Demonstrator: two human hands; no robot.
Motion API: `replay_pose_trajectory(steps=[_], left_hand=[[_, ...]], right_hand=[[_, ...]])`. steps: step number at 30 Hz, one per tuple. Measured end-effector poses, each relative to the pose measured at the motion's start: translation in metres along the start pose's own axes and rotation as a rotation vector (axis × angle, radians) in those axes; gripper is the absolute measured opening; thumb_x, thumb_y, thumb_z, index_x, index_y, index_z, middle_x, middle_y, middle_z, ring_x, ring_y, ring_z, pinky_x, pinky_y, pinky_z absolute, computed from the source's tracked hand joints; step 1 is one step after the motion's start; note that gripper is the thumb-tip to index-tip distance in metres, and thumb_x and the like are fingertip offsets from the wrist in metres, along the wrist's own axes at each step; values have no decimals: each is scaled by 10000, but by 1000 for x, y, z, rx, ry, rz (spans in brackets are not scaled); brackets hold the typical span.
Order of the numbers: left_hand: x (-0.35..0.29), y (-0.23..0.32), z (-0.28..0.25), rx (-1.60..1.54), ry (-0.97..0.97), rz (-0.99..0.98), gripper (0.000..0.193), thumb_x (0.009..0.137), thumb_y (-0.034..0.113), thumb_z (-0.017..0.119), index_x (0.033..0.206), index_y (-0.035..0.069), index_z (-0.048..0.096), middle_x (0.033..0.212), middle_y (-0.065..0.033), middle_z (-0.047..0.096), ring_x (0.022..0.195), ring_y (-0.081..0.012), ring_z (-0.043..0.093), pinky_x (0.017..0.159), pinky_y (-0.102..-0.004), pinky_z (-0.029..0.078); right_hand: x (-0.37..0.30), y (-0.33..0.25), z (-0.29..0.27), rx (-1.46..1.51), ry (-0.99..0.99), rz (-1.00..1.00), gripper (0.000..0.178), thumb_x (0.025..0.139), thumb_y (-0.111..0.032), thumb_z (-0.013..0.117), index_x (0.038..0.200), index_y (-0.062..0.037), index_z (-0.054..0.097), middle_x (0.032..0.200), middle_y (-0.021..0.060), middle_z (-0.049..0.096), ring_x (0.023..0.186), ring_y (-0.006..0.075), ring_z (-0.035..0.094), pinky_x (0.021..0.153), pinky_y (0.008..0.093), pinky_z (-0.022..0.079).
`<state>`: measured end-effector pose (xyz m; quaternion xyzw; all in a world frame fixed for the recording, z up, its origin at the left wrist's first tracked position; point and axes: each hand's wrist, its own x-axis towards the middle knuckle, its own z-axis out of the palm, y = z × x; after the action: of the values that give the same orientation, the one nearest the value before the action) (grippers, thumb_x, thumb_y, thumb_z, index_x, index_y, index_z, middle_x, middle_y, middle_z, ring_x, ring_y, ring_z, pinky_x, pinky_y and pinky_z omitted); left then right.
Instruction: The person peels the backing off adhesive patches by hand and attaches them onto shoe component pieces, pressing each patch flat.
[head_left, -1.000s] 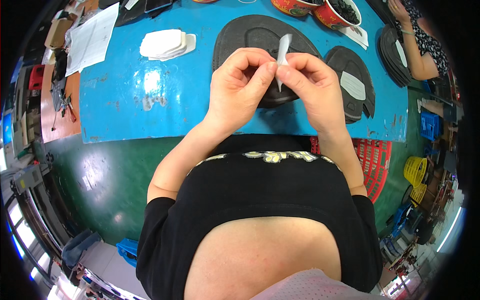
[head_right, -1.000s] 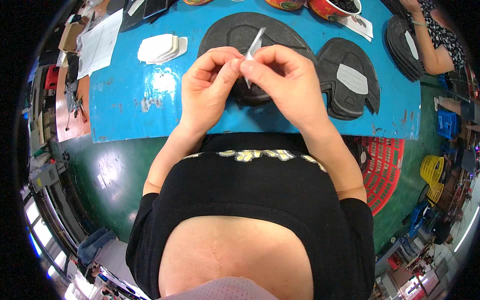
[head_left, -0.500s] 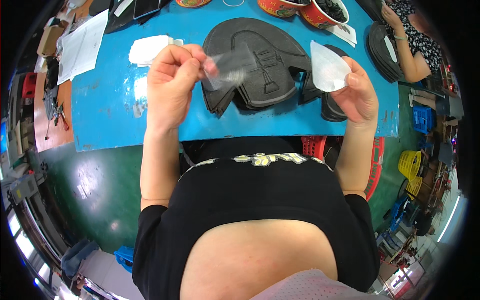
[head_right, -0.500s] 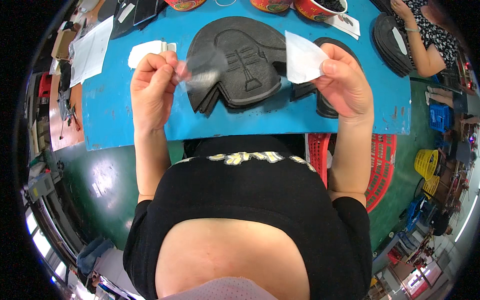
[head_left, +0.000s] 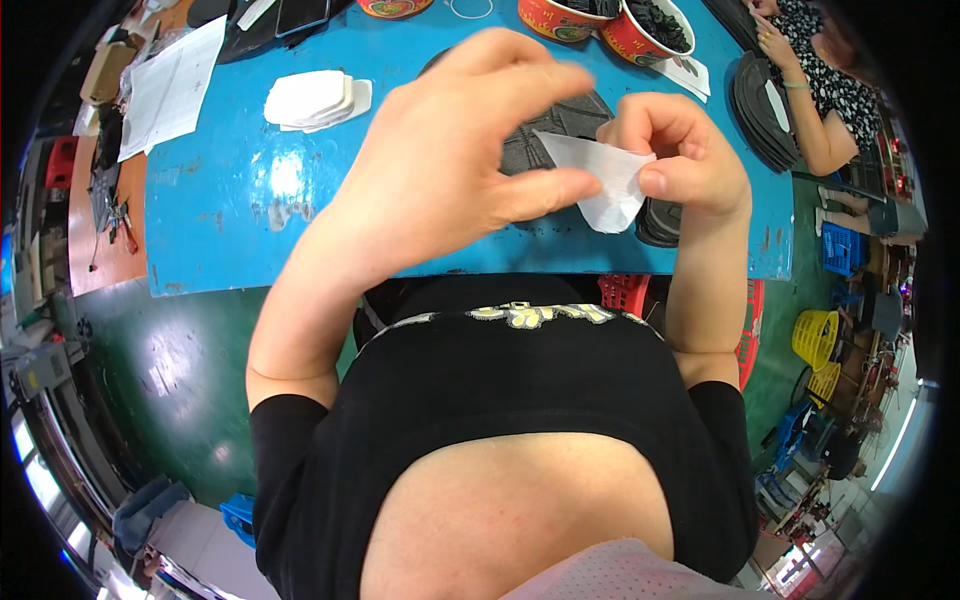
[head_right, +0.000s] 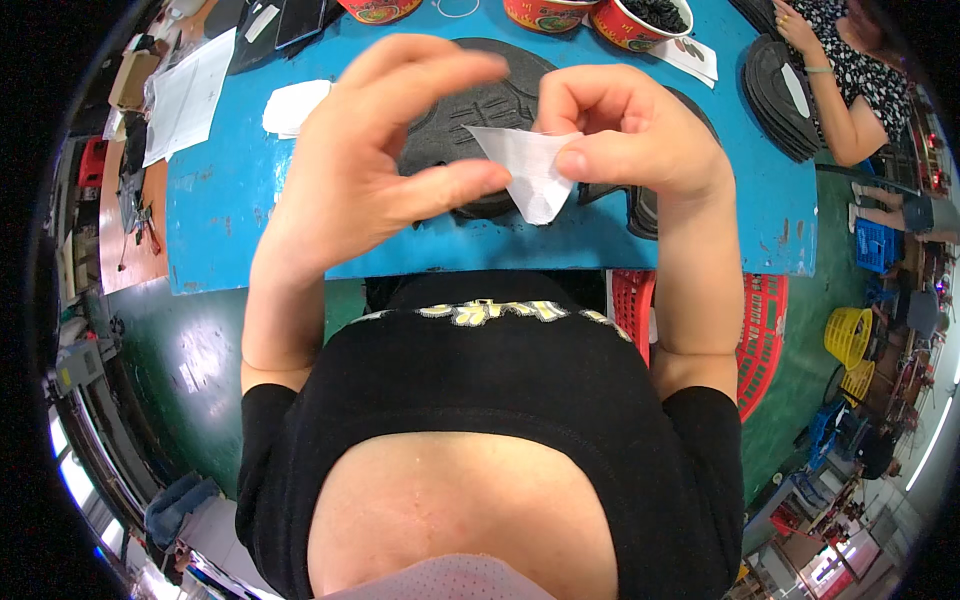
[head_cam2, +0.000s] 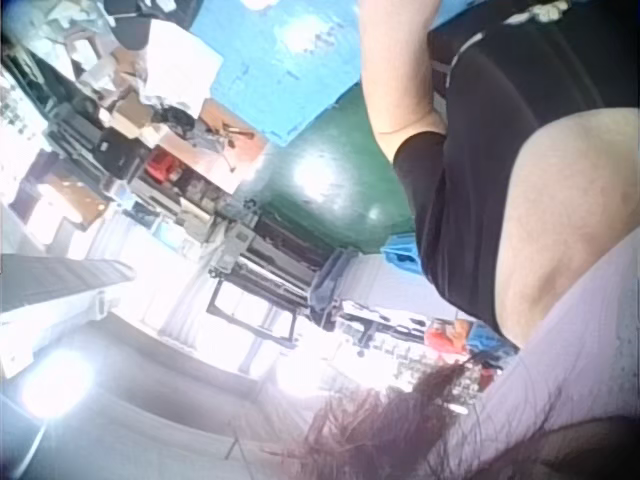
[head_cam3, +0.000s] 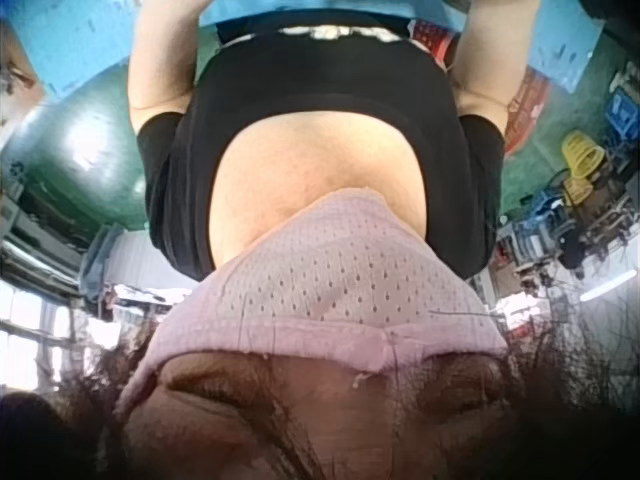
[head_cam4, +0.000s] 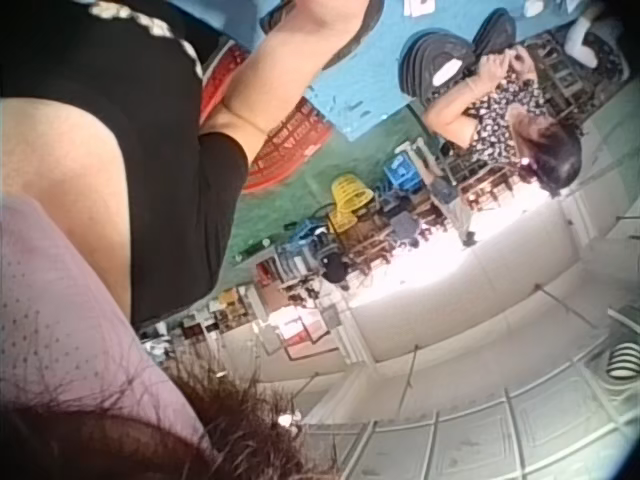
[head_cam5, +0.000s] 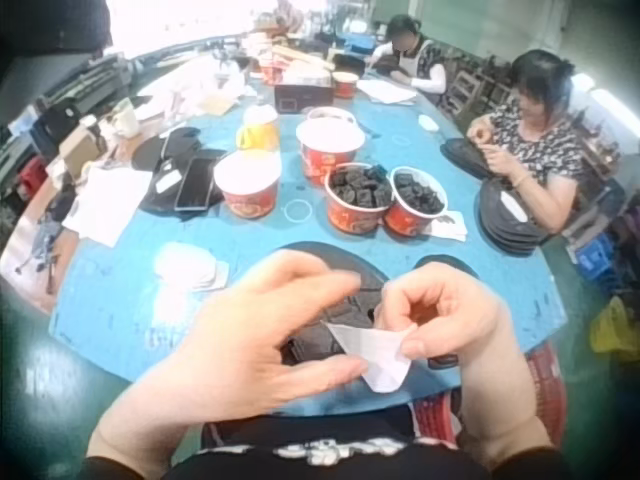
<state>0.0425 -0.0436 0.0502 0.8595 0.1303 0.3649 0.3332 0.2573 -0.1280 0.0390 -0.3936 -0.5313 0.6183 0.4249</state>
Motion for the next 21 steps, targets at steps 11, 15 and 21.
replay_pose_trajectory(steps=[11,15,21], left_hand=[[-30,-29,29,-834,8,-549,143,800,24,627,735,52,503,794,25,541,688,-15,460,579,-176,376],[-30,-23,33,-853,76,-551,162,781,60,627,710,49,483,680,64,479,608,1,415,513,-169,346],[-33,-21,30,-675,-12,-521,154,773,40,617,712,40,476,686,47,478,626,-7,411,519,-171,357]], right_hand=[[-6,6,38,-856,697,-543,190,645,-22,721,812,-61,640,841,24,591,777,123,559,677,236,441],[3,12,49,-1350,713,-568,208,558,-95,738,747,-138,661,851,-18,597,802,175,547,726,305,362],[10,24,49,-1473,708,-634,158,577,-80,707,707,-137,639,843,-36,589,806,191,543,721,318,351]])
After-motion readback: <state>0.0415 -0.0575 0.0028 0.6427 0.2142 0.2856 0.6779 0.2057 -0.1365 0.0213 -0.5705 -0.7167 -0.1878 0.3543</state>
